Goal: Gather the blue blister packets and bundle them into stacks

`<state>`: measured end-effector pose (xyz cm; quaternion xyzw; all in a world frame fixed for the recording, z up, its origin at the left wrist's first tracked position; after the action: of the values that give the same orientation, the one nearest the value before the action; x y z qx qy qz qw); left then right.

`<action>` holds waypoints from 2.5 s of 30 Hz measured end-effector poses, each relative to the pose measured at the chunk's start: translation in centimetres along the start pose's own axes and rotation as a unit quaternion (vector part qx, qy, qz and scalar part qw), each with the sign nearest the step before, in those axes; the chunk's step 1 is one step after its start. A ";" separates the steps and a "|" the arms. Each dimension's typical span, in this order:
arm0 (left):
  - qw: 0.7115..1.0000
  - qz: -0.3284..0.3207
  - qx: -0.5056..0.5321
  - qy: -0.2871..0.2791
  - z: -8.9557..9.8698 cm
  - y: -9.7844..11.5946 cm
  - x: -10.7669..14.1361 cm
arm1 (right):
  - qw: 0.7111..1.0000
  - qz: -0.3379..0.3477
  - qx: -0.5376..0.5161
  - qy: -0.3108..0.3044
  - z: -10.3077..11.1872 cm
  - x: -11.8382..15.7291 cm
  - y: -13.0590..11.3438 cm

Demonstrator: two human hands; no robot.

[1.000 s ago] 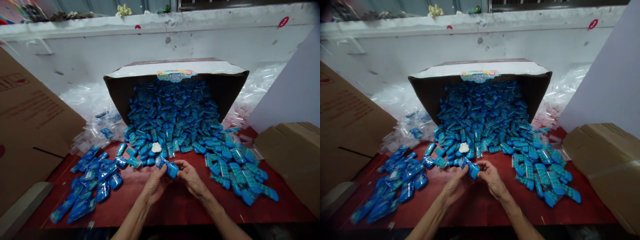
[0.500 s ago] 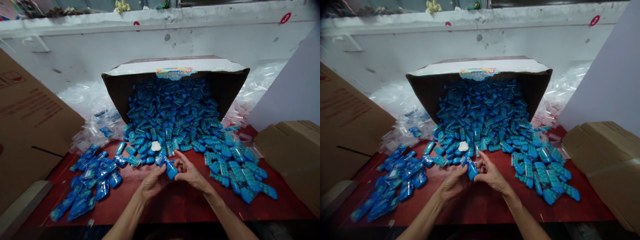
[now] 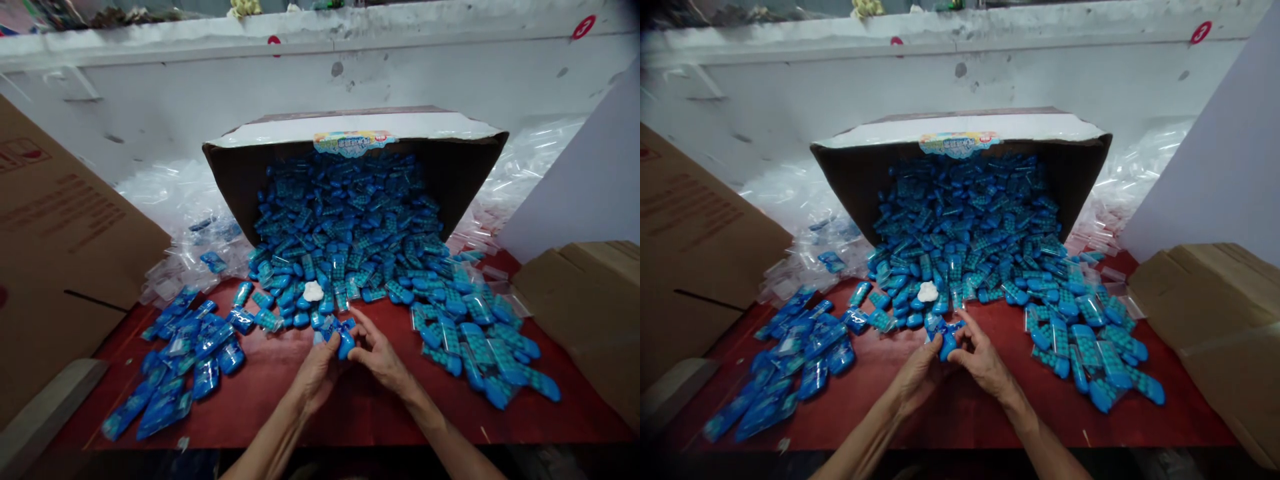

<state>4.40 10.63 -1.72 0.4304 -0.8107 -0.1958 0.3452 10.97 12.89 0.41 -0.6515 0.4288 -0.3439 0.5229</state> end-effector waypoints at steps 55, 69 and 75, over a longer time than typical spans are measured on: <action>0.997 -0.030 0.028 -0.069 -1.6 -0.3 0.6 | 1.000 -0.003 -0.003 0.016 1.0 0.5 1.2; 0.920 -0.293 0.193 0.173 12.0 13.5 7.7 | 0.911 0.025 0.409 0.055 2.1 -0.8 -0.3; 0.956 -0.189 0.139 0.178 11.1 11.0 6.4 | 0.775 -0.007 0.627 0.072 1.0 -2.8 1.1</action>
<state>-12.36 11.59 -0.07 0.6471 -0.6594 -0.0629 0.3776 10.59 15.75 -0.88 -0.1556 0.1492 -0.5862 0.7810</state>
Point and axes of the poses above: each hand's wrist, its own x-axis away from the middle knuckle, its own z-axis out of the back of the hand, y = z × x, the point moved 10 cm from there along -x, towards the middle knuckle, and after that the axes turned 4 degrees about -y, right-handed, at the moved point
